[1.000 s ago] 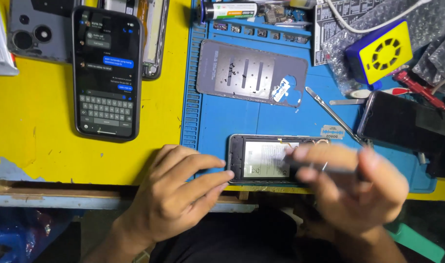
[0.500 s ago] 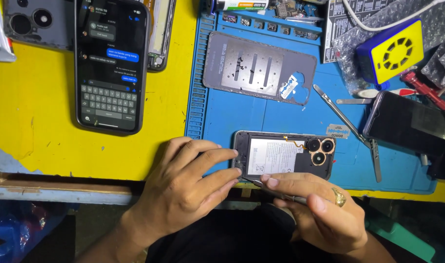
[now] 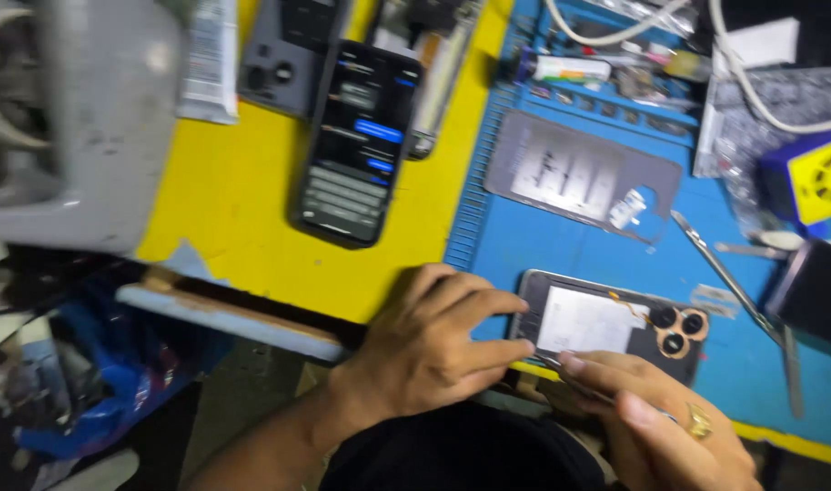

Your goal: Disassembling a mobile phone to remove internal camera components using a screwdriver and tweezers.

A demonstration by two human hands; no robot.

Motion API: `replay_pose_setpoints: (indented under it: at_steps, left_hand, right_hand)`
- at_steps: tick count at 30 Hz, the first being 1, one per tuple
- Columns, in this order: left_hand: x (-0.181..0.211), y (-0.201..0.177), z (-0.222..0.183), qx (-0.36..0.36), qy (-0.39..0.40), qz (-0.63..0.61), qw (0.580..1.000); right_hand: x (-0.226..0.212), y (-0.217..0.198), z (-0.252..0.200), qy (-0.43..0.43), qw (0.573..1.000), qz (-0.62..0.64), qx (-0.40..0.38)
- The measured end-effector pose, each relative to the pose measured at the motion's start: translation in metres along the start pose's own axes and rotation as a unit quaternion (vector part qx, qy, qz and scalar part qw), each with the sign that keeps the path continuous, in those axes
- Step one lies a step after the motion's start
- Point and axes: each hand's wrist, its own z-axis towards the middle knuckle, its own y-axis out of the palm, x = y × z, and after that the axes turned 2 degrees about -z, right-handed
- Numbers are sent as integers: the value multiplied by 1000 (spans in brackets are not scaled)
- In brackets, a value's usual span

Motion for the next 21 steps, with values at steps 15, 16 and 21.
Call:
replay_pose_setpoints:
  at_steps: [15,16,21]
  left_hand:
    - [1,6,-6,-1,-8,-16,1000]
    - [2,5,-4,-1,-9,-15,1000]
    - [10,-6,8,-33,13,-1,999]
  right_hand:
    - [58,-8,-26,-107,989,58,-85]
    - [52,-12,-21,-107,989,59,-86]
    - [32,-33,0,-95,970,37,-221]
